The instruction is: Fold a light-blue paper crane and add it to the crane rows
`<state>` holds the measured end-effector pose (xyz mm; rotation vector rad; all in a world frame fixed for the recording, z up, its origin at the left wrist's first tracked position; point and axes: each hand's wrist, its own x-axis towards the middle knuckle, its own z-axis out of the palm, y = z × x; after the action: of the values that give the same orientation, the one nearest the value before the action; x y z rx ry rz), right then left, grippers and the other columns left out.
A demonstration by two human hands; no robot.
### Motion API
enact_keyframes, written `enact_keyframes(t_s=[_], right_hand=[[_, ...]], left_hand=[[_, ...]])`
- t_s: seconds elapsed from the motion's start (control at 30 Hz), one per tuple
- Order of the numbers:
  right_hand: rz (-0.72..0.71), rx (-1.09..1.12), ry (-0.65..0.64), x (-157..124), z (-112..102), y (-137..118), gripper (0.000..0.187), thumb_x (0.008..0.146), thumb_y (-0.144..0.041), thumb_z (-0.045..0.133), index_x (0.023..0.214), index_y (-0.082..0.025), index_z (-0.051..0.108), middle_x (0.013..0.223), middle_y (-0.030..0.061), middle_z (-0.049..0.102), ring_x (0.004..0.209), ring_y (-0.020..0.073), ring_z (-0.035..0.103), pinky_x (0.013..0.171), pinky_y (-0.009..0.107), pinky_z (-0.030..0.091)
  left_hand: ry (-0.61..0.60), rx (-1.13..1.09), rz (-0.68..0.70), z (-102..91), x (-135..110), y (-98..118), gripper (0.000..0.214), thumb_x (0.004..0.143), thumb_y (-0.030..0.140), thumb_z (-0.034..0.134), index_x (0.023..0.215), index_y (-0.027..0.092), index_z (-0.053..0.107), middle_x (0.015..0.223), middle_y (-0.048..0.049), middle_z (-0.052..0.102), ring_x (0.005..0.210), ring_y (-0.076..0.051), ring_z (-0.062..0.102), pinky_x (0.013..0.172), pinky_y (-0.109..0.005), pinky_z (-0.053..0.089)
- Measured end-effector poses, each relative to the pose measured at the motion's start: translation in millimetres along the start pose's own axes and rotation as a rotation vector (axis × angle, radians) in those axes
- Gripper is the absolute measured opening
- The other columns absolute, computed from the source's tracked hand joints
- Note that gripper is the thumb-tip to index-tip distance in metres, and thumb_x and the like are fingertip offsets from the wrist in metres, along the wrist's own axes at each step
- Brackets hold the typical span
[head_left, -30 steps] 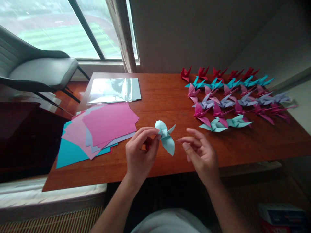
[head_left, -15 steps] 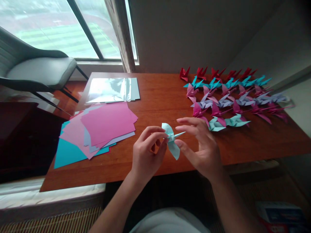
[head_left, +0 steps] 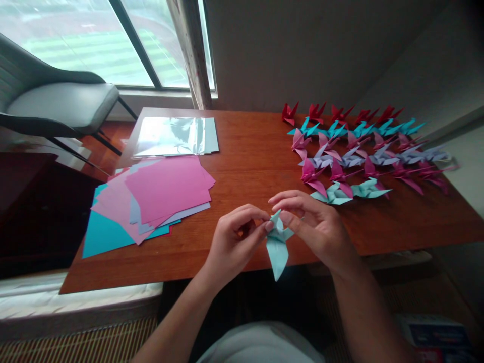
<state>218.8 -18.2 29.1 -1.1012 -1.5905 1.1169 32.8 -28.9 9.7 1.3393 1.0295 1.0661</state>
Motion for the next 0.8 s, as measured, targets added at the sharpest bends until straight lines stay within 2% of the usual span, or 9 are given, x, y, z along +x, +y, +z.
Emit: enact_keyframes(t_s=[0.2, 0.37, 0.67, 0.8], right_hand=[[0.024, 0.028, -0.032, 0.9, -1.3, -1.6, 0.008, 0.093, -0.024, 0.066, 0.094, -0.024, 0.073, 0.105, 0.0033, 0.072, 0.103, 0.0194, 0.067, 0.092, 0.033, 0.052], [0.042, 0.051, -0.046, 0.6, -1.0, -0.5, 0.012, 0.094, -0.023, 0.066, 0.102, -0.026, 0.074, 0.106, 0.0022, 0.072, 0.104, 0.0178, 0.066, 0.092, 0.031, 0.051], [0.084, 0.195, -0.077, -1.5, -0.6, 1.2, 0.007, 0.092, -0.025, 0.069, 0.098, -0.025, 0.074, 0.103, 0.0023, 0.071, 0.102, 0.0179, 0.066, 0.092, 0.031, 0.052], [0.128, 0.181, -0.055, -3.7, -0.1, 2.3, 0.010, 0.091, -0.028, 0.071, 0.100, -0.025, 0.074, 0.102, 0.0026, 0.071, 0.096, 0.0175, 0.066, 0.081, 0.028, 0.054]], left_hand=[[-0.041, -0.130, -0.111, 1.8, 0.2, -1.6, 0.022, 0.087, 0.037, 0.074, 0.083, 0.015, 0.069, 0.070, -0.0005, 0.055, 0.062, -0.011, 0.043, 0.055, -0.024, 0.034], [-0.060, -0.211, -0.124, 1.6, 0.8, -1.3, 0.022, 0.084, 0.033, 0.078, 0.080, 0.014, 0.069, 0.069, 0.0005, 0.054, 0.062, -0.010, 0.043, 0.056, -0.023, 0.033], [-0.109, -0.344, -0.218, 1.7, 2.1, 0.7, 0.023, 0.082, 0.032, 0.080, 0.081, 0.012, 0.069, 0.072, -0.0005, 0.058, 0.066, -0.010, 0.048, 0.060, -0.021, 0.038], [-0.096, -0.360, -0.212, 2.0, 0.1, 1.5, 0.022, 0.083, 0.031, 0.080, 0.081, 0.012, 0.069, 0.072, -0.0009, 0.059, 0.067, -0.010, 0.049, 0.060, -0.021, 0.039]])
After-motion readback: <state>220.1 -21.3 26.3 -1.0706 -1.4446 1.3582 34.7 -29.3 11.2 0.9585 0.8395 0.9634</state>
